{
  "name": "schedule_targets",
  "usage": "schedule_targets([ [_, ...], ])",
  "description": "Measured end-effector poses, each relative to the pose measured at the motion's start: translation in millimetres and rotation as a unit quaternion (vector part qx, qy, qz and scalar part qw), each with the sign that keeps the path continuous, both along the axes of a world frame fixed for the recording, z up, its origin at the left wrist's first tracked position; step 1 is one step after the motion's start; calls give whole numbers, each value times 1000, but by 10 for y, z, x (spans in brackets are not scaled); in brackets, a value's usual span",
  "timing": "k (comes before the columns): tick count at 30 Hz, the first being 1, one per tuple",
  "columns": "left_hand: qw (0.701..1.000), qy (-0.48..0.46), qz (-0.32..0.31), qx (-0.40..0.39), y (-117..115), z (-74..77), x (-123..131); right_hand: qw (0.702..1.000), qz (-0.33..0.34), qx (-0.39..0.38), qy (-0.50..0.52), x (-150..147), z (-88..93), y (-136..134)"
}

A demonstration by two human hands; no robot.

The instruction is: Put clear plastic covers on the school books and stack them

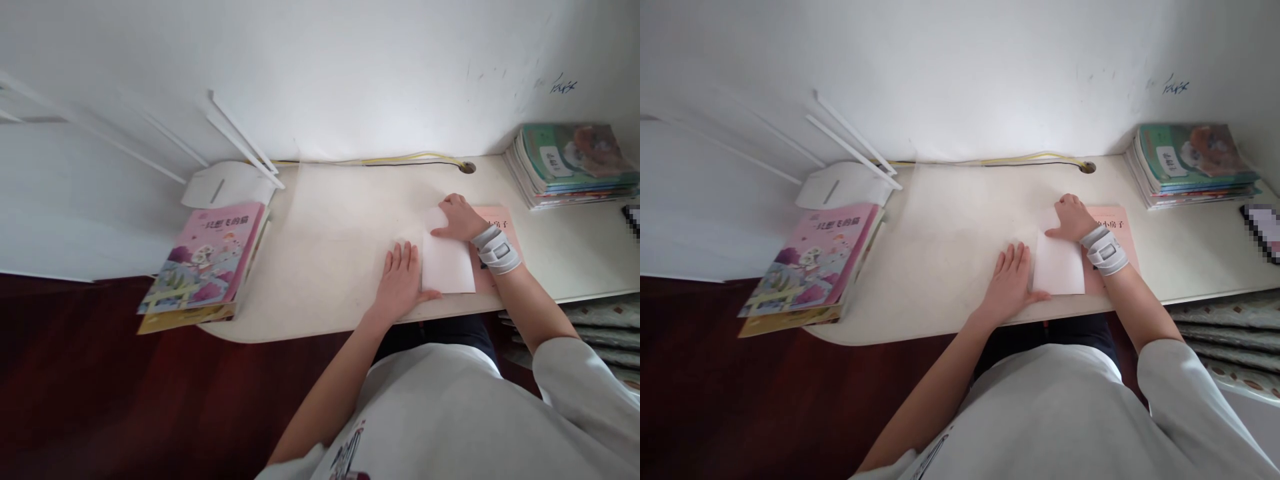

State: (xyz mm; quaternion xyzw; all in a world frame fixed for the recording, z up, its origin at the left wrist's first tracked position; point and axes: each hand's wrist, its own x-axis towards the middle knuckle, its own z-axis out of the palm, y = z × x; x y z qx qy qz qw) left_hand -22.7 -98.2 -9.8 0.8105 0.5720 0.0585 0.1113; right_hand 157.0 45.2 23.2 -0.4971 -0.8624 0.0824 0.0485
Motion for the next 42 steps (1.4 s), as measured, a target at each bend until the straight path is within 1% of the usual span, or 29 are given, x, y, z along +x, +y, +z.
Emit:
schedule_targets([
  [10,1000,-7,1,-13,-5,42,26,1000,0,-18,-12,-6,68,-22],
  [14,1000,-12,-4,-8,-13,58,14,1000,12,-15,-15,-5,45,2],
  [18,1000,-13,-10,-6,-20,83,12,999,27,-16,-16,-14,-15,35],
  [20,1000,-13,-14,-7,-19,85,14,999,40,-12,5,-15,-51,32],
  [23,1000,-16,-20,-3,-17,66,17,996,51,18,70,1,-93,-2],
  [26,999,-19,-24,9,-19,47,17,993,41,33,103,19,-105,-41],
  [30,999,-21,-27,18,-27,49,9,996,30,23,78,-26,-106,-45],
  [33,999,-22,-27,27,-35,51,0,995,-4,55,89,-94,-107,-59],
  [35,999,-22,-30,35,-41,44,-7,991,-23,76,104,-119,-85,-124],
  [36,998,-22,-33,38,-43,38,-11,991,-20,79,107,-118,-64,-181],
  [39,998,-30,-39,41,-47,23,-27,993,38,57,97,-44,19,-440],
  [42,998,-46,-42,32,-43,12,-47,991,106,19,79,124,71,-742],
])
